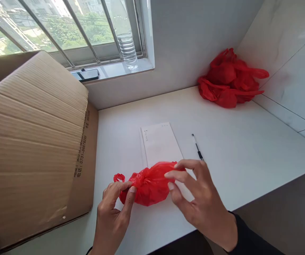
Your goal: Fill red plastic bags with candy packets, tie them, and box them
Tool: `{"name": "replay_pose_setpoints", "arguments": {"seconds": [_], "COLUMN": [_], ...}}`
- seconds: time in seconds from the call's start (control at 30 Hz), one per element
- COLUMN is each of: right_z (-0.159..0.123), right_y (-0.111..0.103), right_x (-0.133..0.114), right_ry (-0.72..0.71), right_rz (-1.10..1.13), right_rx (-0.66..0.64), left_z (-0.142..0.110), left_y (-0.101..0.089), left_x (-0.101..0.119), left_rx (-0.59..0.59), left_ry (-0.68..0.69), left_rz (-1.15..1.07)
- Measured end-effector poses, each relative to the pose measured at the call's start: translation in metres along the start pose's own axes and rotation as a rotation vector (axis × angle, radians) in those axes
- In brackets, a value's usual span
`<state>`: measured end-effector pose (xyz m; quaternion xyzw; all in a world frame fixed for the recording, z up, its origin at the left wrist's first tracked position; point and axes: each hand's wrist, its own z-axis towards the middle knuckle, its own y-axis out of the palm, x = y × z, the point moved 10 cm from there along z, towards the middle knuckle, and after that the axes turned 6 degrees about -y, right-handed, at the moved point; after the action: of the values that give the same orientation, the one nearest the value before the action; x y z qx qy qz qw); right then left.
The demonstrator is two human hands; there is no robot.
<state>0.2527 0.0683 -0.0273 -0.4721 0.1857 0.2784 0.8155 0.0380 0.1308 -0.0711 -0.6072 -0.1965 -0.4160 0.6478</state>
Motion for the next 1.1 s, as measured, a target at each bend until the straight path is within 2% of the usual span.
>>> {"name": "replay_pose_setpoints", "arguments": {"seconds": [0.1, 0.17, 0.27, 0.5, 0.6, 0.7, 0.77, 0.9, 0.97, 1.03, 1.1], "right_z": [0.004, 0.006, 0.009, 0.003, -0.002, -0.003, -0.002, 0.005, 0.008, 0.01, 0.01], "right_y": [0.03, 0.045, 0.056, 0.045, 0.037, 0.035, 0.037, 0.042, 0.047, 0.052, 0.052], "right_x": [-0.028, -0.032, -0.028, -0.001, 0.01, 0.012, 0.007, -0.01, -0.02, -0.026, -0.023], "right_ry": [-0.169, -0.188, -0.178, 0.011, 0.066, 0.054, 0.022, -0.044, -0.089, -0.125, -0.11], "right_rz": [-0.087, -0.125, -0.078, -0.037, -0.053, -0.108, -0.133, -0.126, -0.101, -0.048, 0.022], "right_rx": [-0.11, -0.143, -0.182, -0.22, -0.201, -0.219, -0.252, -0.264, -0.275, -0.301, -0.32], "left_z": [-0.004, -0.008, -0.012, -0.015, -0.025, -0.034, -0.029, -0.009, -0.005, -0.007, -0.014], "left_y": [-0.003, -0.003, -0.003, -0.023, -0.025, -0.016, -0.008, 0.002, 0.004, 0.003, -0.003], "left_x": [0.001, 0.0, -0.005, -0.01, -0.023, -0.041, -0.04, -0.014, -0.008, -0.016, -0.037], "left_rx": [-0.01, -0.023, -0.035, 0.076, 0.112, 0.128, 0.098, -0.05, -0.112, -0.138, -0.103], "left_ry": [-0.012, -0.014, -0.013, -0.025, -0.158, -0.334, -0.358, -0.21, -0.197, -0.278, -0.416], "left_rz": [-0.047, -0.072, -0.097, -0.047, -0.091, -0.201, -0.243, -0.272, -0.295, -0.316, -0.326]}}
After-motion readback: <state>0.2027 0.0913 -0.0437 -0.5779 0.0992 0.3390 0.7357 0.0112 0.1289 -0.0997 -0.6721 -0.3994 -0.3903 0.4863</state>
